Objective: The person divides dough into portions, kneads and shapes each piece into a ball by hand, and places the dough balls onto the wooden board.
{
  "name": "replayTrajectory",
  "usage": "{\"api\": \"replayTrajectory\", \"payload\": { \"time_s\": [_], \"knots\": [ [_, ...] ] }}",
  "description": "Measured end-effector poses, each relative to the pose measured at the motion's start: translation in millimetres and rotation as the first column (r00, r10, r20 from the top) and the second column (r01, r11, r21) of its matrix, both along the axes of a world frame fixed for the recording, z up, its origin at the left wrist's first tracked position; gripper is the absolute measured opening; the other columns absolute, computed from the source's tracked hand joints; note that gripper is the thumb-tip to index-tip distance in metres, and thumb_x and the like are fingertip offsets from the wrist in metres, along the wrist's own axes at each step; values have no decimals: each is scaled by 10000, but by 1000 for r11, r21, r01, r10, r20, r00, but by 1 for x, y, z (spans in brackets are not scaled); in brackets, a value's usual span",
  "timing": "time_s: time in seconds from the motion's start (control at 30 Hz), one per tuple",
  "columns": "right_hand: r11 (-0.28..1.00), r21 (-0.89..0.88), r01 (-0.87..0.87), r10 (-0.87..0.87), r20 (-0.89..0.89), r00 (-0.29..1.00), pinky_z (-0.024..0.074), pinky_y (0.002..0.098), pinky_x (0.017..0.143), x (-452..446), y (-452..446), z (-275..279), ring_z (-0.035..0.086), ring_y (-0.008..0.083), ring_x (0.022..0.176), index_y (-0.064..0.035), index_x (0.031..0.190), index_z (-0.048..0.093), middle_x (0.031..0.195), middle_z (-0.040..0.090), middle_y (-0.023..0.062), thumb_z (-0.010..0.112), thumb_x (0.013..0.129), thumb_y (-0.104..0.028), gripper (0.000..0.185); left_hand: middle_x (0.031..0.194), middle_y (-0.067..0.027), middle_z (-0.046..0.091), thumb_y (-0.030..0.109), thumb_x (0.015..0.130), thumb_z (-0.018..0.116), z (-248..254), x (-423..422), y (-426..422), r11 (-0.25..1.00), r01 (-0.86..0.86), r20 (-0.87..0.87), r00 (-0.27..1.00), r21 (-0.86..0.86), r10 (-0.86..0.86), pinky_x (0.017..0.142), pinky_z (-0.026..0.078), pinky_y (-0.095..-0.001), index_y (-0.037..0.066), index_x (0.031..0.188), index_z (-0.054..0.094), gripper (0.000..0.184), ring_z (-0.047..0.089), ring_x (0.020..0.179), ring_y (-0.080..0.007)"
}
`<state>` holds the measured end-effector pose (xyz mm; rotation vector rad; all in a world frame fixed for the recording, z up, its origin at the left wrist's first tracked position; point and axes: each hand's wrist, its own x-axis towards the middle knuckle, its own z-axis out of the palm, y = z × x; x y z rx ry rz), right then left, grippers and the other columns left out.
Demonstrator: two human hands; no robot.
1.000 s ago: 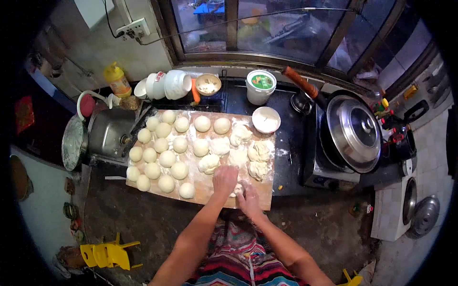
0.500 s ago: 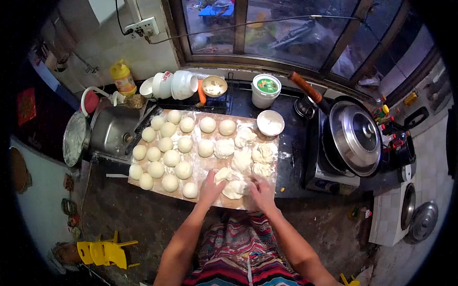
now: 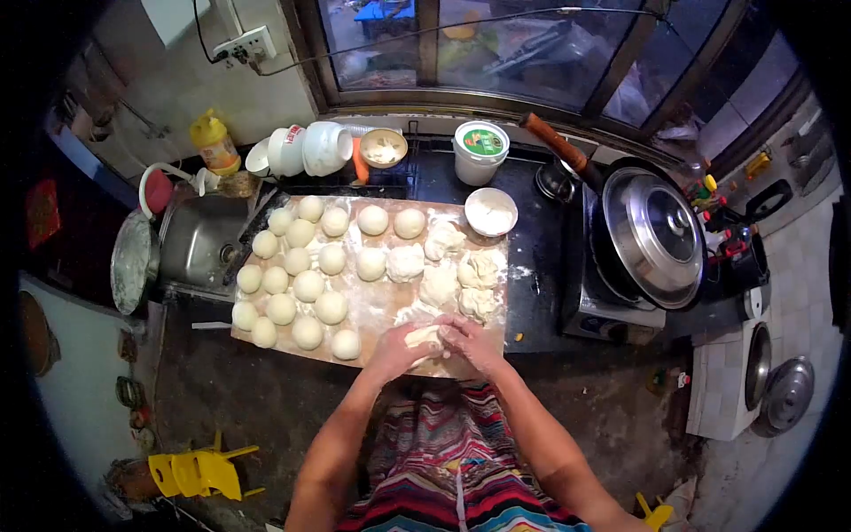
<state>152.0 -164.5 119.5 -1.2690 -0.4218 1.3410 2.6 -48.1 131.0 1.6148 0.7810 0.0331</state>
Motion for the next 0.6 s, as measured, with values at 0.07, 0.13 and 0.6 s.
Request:
{"api": "replayTrajectory", "payload": {
  "time_s": [0.07,0.13,0.6],
  "knots": [
    [998,-46,-38,49,291,955,463,237,636,0,-6,-4,548,90,709,-49,1092,602,851,601,11,654,880,-176,252,1007,-172,673,288,807,696,11,6,-2,948,119,-6,992,295,-123,809,506,-373,53,1120,655,393,650,924,-288],
    [1000,-30,7,7,437,900,467,233,625,-6,-6,-12,548,85,692,-50,1076,604,844,602,15,665,870,-155,239,1019,-203,661,295,802,690,15,8,-3,845,225,-73,973,485,-217,805,504,-410,55,1097,656,382,637,933,-350],
    [965,-244,-99,235,625,744,511,333,780,11,-7,-33,624,249,903,-23,1102,613,991,610,151,657,853,-176,295,1436,-299,339,419,876,552,-49,17,41,741,-14,-226,948,671,222,1117,224,-461,-62,1372,372,714,328,1340,-386]
  ]
}}
